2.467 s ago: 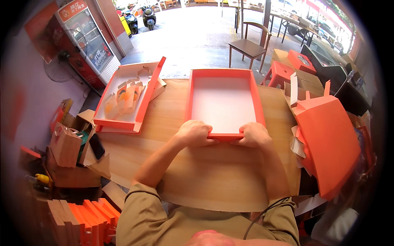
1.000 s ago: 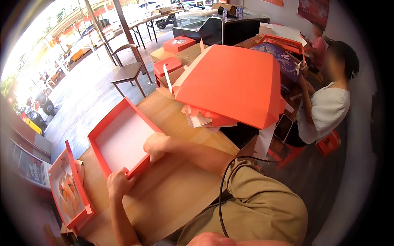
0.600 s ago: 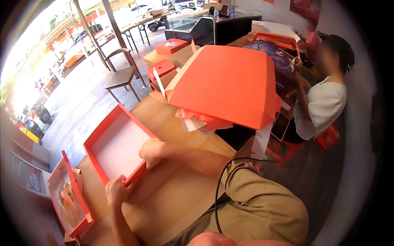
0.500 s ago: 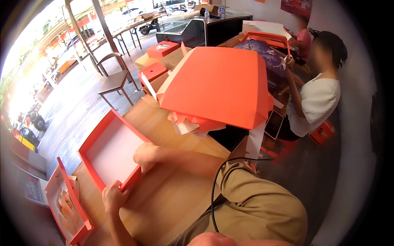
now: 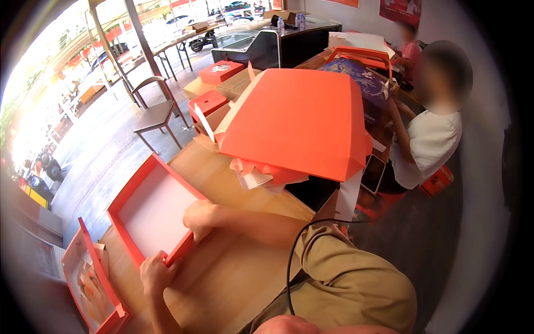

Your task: The person folds orange cardboard boxes on a wooden table. They insert a white cardboard divider into an assembled box and then place several small, square packages into the compartments by hand.

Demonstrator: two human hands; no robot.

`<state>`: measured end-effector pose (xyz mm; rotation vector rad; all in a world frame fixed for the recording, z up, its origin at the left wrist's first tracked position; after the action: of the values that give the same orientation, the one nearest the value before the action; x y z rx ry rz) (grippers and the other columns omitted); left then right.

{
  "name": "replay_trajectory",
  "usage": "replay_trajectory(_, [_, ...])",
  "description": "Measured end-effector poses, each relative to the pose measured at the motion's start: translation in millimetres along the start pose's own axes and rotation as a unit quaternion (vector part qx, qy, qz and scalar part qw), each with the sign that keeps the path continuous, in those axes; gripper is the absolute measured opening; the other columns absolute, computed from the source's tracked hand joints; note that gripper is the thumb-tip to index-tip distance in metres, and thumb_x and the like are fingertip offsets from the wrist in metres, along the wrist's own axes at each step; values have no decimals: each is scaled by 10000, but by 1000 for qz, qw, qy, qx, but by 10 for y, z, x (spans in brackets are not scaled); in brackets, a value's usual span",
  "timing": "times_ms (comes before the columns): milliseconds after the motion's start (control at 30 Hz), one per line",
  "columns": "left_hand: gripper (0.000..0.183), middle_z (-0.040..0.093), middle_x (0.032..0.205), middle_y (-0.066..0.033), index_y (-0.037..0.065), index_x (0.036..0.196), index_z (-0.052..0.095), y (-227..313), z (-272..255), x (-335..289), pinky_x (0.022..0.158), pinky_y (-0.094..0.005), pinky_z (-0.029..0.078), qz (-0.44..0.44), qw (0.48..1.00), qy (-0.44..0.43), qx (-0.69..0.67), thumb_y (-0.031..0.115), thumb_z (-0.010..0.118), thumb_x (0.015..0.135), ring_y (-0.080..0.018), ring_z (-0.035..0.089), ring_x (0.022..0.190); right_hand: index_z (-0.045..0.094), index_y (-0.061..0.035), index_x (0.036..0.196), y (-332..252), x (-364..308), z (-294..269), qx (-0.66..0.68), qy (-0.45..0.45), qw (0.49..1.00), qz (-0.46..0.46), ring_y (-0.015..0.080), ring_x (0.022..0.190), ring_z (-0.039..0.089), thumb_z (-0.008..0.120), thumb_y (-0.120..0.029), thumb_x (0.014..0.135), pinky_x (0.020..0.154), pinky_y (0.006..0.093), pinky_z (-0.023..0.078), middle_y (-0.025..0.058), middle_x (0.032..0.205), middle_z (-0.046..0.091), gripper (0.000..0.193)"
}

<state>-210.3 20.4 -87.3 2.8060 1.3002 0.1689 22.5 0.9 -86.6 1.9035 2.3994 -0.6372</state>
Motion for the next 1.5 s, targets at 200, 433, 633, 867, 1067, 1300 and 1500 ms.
replay_trajectory(200, [466, 731, 824, -116, 68, 984, 719, -71, 18, -93, 736, -461, 561, 6, 999, 13, -36, 501, 809, 838, -331, 717, 803, 812, -79, 1055, -122, 34, -65, -10, -41, 999, 0, 358, 1046, 742, 794, -472, 778, 883, 465, 603, 171, 1062, 777, 481])
replay_trajectory(433, [532, 694, 1108, -163, 46, 1229, 641, -243, -883, -475, 902, -492, 537, -18, 981, 189, 35, 436, 783, 896, -382, 667, 1063, 784, -123, 1146, 98, 88, 3, -39, -45, 998, 15, 349, 1136, 713, 781, -524, 806, 976, 468, 574, 150, 1154, 768, 526])
replay_trajectory(633, [838, 592, 1413, -208, 68, 1504, 483, -1506, -936, -1526, 1082, -499, 471, -254, 951, 113, 135, 464, 818, 846, -406, 600, 1263, 764, -127, 1146, -19, 62, -62, -37, -43, 998, 16, 312, 1081, 714, 822, -544, 788, 937, 447, 577, 118, 1105, 764, 552])
replay_trajectory(867, [1023, 594, 1357, -188, 94, 1584, 386, -1867, -264, -1957, 1087, -500, 454, -316, 936, 72, 140, 467, 865, 760, -367, 590, 1242, 756, -94, 1105, 38, 144, 39, -23, -36, 999, 25, 304, 1040, 711, 855, -597, 771, 897, 444, 581, 105, 1075, 753, 612])
replay_trajectory(1067, [537, 695, 1150, -127, 36, 1288, 661, -2023, -90, -1906, 999, -483, 502, -239, 931, 177, 211, 344, 794, 868, -334, 643, 1143, 751, -94, 1122, 62, 134, 29, -22, -35, 999, 31, 305, 1051, 708, 849, -544, 779, 894, 442, 582, 106, 1072, 752, 574])
replay_trajectory(1300, [129, 731, 963, -127, 78, 1009, 699, -2256, -507, -1950, 775, -428, 573, -247, 932, 248, 97, 197, 654, 987, -346, 721, 917, 749, -81, 1154, 10, 93, -19, -18, -39, 999, 25, 308, 1068, 705, 850, -542, 774, 912, 443, 581, 116, 1108, 757, 606])
replay_trajectory(1500, [354, 729, 1047, -151, 49, 1084, 708, -2015, -673, -1855, 911, -471, 530, -194, 929, 290, 127, 346, 757, 897, -347, 690, 1068, 753, -66, 1143, 23, 95, -42, -19, -35, 999, 17, 307, 1069, 705, 835, -564, 790, 930, 440, 571, 126, 1109, 758, 615])
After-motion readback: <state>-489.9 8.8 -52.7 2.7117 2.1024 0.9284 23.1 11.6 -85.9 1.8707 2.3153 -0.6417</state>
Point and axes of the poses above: each hand's wrist, its own x-axis towards the middle knuckle, its own z-axis out of the palm, y = z × x, the point moved 4 cm from there along x, towards the middle knuckle
